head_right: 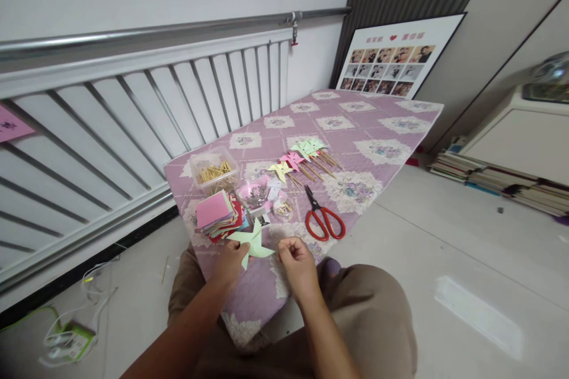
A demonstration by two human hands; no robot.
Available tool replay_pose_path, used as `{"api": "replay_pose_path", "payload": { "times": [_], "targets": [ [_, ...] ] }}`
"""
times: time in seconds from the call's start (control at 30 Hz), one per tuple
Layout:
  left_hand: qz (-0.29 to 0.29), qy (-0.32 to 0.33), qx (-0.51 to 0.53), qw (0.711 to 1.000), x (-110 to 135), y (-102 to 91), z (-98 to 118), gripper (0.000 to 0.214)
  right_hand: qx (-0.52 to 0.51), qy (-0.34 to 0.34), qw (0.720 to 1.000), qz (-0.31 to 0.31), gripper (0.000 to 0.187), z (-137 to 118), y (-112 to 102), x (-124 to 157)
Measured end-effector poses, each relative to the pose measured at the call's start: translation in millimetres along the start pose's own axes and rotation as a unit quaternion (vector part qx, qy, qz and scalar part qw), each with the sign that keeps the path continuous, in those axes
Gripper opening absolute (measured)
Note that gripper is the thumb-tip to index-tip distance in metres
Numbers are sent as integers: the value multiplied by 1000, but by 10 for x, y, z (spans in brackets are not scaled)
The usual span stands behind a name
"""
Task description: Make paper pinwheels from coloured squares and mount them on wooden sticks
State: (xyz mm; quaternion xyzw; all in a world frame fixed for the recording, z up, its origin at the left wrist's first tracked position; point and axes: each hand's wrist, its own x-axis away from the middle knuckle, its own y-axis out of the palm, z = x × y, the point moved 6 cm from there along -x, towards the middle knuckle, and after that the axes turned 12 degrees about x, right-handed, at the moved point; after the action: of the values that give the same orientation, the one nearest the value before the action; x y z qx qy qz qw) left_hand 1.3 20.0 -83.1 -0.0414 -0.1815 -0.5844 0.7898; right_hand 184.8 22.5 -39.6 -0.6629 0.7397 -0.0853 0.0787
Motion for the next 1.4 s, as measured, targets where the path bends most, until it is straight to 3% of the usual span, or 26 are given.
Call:
{"api": "replay_pose_path", "payload": {
  "times": [0.17, 0.4, 0.6, 0.93, 1.4],
  "targets": [
    [-1, 4, -32, 999, 34, -7, 32, 13, -48, 22, 996, -67, 26, -140, 172, 56],
    [11, 5, -75, 997, 87, -1, 124, 15, 13, 0, 992, -128, 20, -115, 383, 39],
    [9, 7, -87, 996, 53, -5, 103, 12, 211, -150, 959, -116, 13, -271, 463, 41],
    [-3, 4, -87, 996, 17, -12, 62, 11, 279, -241, 920, -129, 18, -332, 564, 32],
    [-10, -1, -96, 995, -10, -25, 35, 12, 297, -240, 913, -145, 18, -295, 577, -12]
  ]
}}
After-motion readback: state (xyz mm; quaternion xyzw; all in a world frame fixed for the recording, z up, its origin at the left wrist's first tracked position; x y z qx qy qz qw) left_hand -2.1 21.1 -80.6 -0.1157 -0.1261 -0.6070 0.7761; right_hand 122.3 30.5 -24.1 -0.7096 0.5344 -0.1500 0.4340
